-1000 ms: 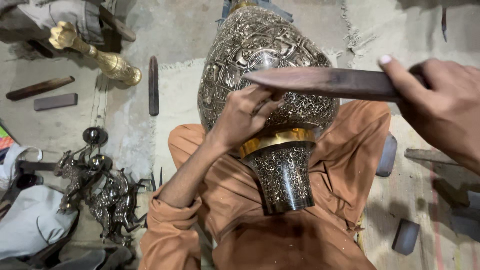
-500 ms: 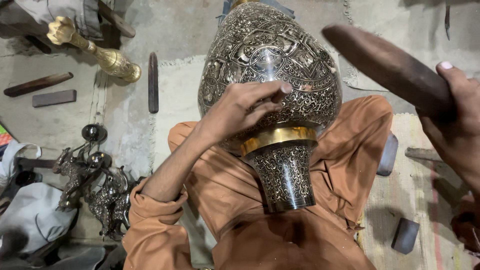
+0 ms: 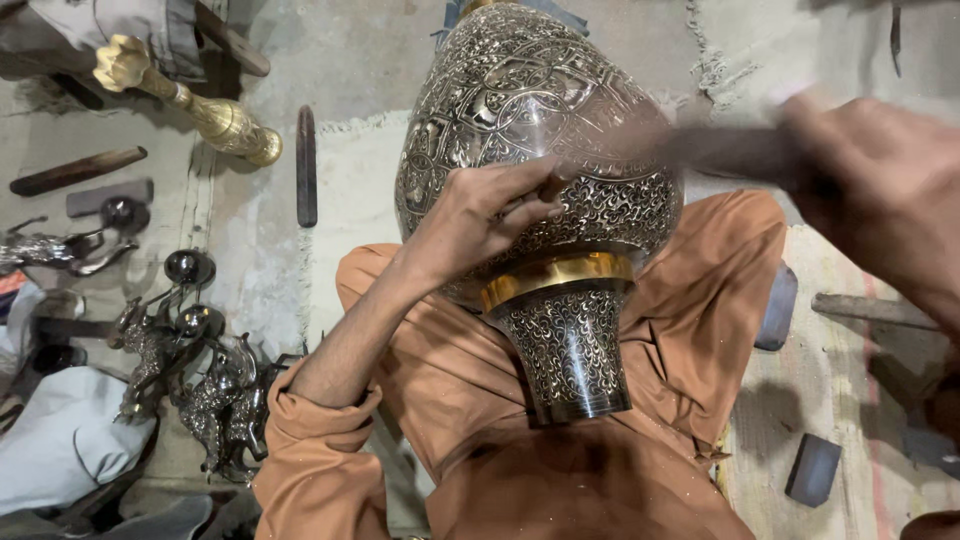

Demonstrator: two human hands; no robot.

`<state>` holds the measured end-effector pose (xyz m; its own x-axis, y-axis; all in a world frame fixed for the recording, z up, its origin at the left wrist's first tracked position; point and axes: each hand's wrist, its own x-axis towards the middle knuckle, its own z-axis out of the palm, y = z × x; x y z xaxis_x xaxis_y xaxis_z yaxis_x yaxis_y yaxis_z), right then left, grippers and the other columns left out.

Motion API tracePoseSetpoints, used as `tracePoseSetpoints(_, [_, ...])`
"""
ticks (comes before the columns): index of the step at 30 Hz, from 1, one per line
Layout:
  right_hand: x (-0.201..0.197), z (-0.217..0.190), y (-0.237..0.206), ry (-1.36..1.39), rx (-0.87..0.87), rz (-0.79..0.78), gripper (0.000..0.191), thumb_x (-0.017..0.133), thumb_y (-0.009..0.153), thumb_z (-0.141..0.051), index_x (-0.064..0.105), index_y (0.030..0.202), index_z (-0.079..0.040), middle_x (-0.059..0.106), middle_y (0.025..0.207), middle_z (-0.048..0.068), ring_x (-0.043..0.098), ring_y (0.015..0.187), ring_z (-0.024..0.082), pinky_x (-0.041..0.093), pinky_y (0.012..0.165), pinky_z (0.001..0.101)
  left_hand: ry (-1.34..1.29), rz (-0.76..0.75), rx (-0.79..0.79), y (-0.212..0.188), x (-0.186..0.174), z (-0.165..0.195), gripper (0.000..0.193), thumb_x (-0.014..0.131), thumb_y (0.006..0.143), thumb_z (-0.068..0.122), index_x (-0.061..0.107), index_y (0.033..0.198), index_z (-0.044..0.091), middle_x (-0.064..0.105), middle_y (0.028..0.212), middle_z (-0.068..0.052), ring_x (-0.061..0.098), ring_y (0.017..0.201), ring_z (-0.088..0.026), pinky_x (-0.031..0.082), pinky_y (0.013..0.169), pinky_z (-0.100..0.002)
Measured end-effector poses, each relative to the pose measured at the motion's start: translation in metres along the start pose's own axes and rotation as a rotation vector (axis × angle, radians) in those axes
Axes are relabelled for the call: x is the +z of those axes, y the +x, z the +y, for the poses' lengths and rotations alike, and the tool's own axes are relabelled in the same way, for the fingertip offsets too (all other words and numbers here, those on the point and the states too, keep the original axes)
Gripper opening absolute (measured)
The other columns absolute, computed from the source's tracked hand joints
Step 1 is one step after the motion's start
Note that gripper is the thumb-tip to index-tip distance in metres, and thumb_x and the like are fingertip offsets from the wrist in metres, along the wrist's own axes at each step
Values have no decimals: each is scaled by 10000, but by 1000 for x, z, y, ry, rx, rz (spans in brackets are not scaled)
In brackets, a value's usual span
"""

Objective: The person sits on the floor with a large engraved brass vessel resting on their lap and engraves decorative patterns into its surface, holding a small chisel against the metal with one hand and striking it with a wooden mallet in the other. They periodically reposition the chisel and touch the surface before resuming striking.

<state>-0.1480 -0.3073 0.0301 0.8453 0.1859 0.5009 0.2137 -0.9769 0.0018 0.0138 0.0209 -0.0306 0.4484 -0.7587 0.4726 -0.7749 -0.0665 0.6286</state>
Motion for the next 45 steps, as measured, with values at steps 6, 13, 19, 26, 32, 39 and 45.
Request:
tracePoseSetpoints(6, [-1, -5, 21, 405, 226, -40, 434, 814, 967, -51, 578, 1320, 34, 657, 995, 134, 664, 880, 196, 546, 805, 331, -13, -4, -4, -2, -2, 1, 425, 735, 992, 89, 616, 1397, 141, 794, 1061, -50, 794, 888, -154, 682, 765, -292])
tracePoseSetpoints(13, [6, 1, 7, 416, 227, -18, 297, 824, 993, -114, 614, 1183, -25, 695, 958, 124, 713, 849, 189, 575, 750, 283, -22, -2, -14, -3, -3, -1, 346, 726, 1007, 76, 633, 1338, 117, 782, 1120, -76, 794, 937, -153, 687, 813, -287])
tracePoseSetpoints(19, [7, -2, 11, 177, -8, 7, 647, 827, 894, -166, 550, 1467, -53, 653, 981, 178, 672, 816, 303, 542, 697, 395, -11, -5, -13, -3, -5, 0, 318, 723, 977, 94, 673, 1290, 65, 782, 1039, -87, 771, 850, -172, 668, 755, -318])
tracePoseSetpoints(26, [3, -10, 1, -324, -126, -39, 582, 874, 869, -136, 621, 1392, -151, 621, 775, 87, 604, 617, 220, 469, 533, 359, 55, -63, -25, -3, -2, -6, 198, 680, 1043, 92, 692, 1240, 102, 782, 1025, -74, 767, 784, -141, 651, 715, -272])
tracePoseSetpoints(32, [-18, -21, -16, 19, -24, 7, 703, 832, 882, 0, 485, 1493, -27, 600, 873, 174, 612, 720, 291, 497, 634, 399, 11, -88, 35, -5, 5, -9, 322, 714, 990, 107, 663, 1309, 95, 778, 1002, -88, 775, 796, -159, 665, 660, -272])
tracePoseSetpoints(39, [5, 6, -33, 76, 118, 21, 655, 811, 962, -16, 477, 1525, -51, 625, 901, 152, 635, 747, 264, 518, 661, 381, -9, -75, 67, -2, 0, 2, 359, 707, 979, 47, 649, 1329, 102, 766, 993, -79, 777, 861, -175, 682, 711, -281])
tracePoseSetpoints(45, [26, 13, -25, -25, 1, -7, 591, 811, 971, -78, 473, 1456, -64, 632, 853, 108, 642, 699, 213, 522, 602, 352, 65, -84, 74, -1, -4, 4, 365, 720, 972, 52, 644, 1326, 98, 765, 983, -82, 774, 863, -184, 673, 716, -299])
